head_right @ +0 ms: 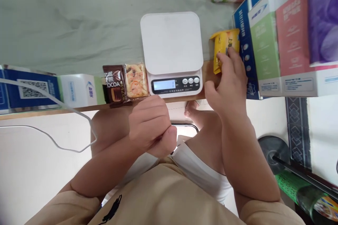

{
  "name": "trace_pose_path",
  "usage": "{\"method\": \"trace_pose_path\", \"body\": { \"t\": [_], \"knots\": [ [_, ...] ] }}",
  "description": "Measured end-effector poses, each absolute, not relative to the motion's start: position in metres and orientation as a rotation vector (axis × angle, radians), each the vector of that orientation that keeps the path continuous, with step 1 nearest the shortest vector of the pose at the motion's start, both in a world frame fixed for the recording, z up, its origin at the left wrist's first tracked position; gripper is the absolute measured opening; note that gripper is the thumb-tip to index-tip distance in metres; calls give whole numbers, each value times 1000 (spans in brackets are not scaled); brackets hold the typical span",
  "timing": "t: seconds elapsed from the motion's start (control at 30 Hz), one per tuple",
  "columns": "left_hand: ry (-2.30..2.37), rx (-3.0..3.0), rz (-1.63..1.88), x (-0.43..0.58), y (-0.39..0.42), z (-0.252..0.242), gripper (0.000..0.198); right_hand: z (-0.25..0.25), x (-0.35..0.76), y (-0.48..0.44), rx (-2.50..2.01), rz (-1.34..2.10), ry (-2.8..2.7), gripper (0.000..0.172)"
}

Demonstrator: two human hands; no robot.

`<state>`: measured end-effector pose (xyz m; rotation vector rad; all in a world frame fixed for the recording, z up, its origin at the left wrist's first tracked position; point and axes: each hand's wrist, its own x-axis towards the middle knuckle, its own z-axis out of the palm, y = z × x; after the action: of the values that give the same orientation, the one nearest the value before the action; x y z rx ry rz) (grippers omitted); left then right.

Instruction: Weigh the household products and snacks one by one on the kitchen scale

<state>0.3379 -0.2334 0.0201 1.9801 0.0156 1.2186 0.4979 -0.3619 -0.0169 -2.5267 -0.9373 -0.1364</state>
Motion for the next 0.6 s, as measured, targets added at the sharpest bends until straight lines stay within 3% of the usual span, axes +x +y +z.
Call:
{"method": "trace_pose_path", "body": {
  "t": [0.17, 0.37, 0.6],
  "knots": [
    [-10, 2003, 1228, 361, -246, 14, 31, -5, 488, -345, -2670, -190, -778, 73],
    [-21, 1898, 1167, 383, -260, 9, 18, 3, 493, -336, -2625, 29, -595, 46],
    [-8, 1846, 1164, 386, -258, 3, 13, -10, 497, -339, -2523, -155, -616, 47]
  ]
}}
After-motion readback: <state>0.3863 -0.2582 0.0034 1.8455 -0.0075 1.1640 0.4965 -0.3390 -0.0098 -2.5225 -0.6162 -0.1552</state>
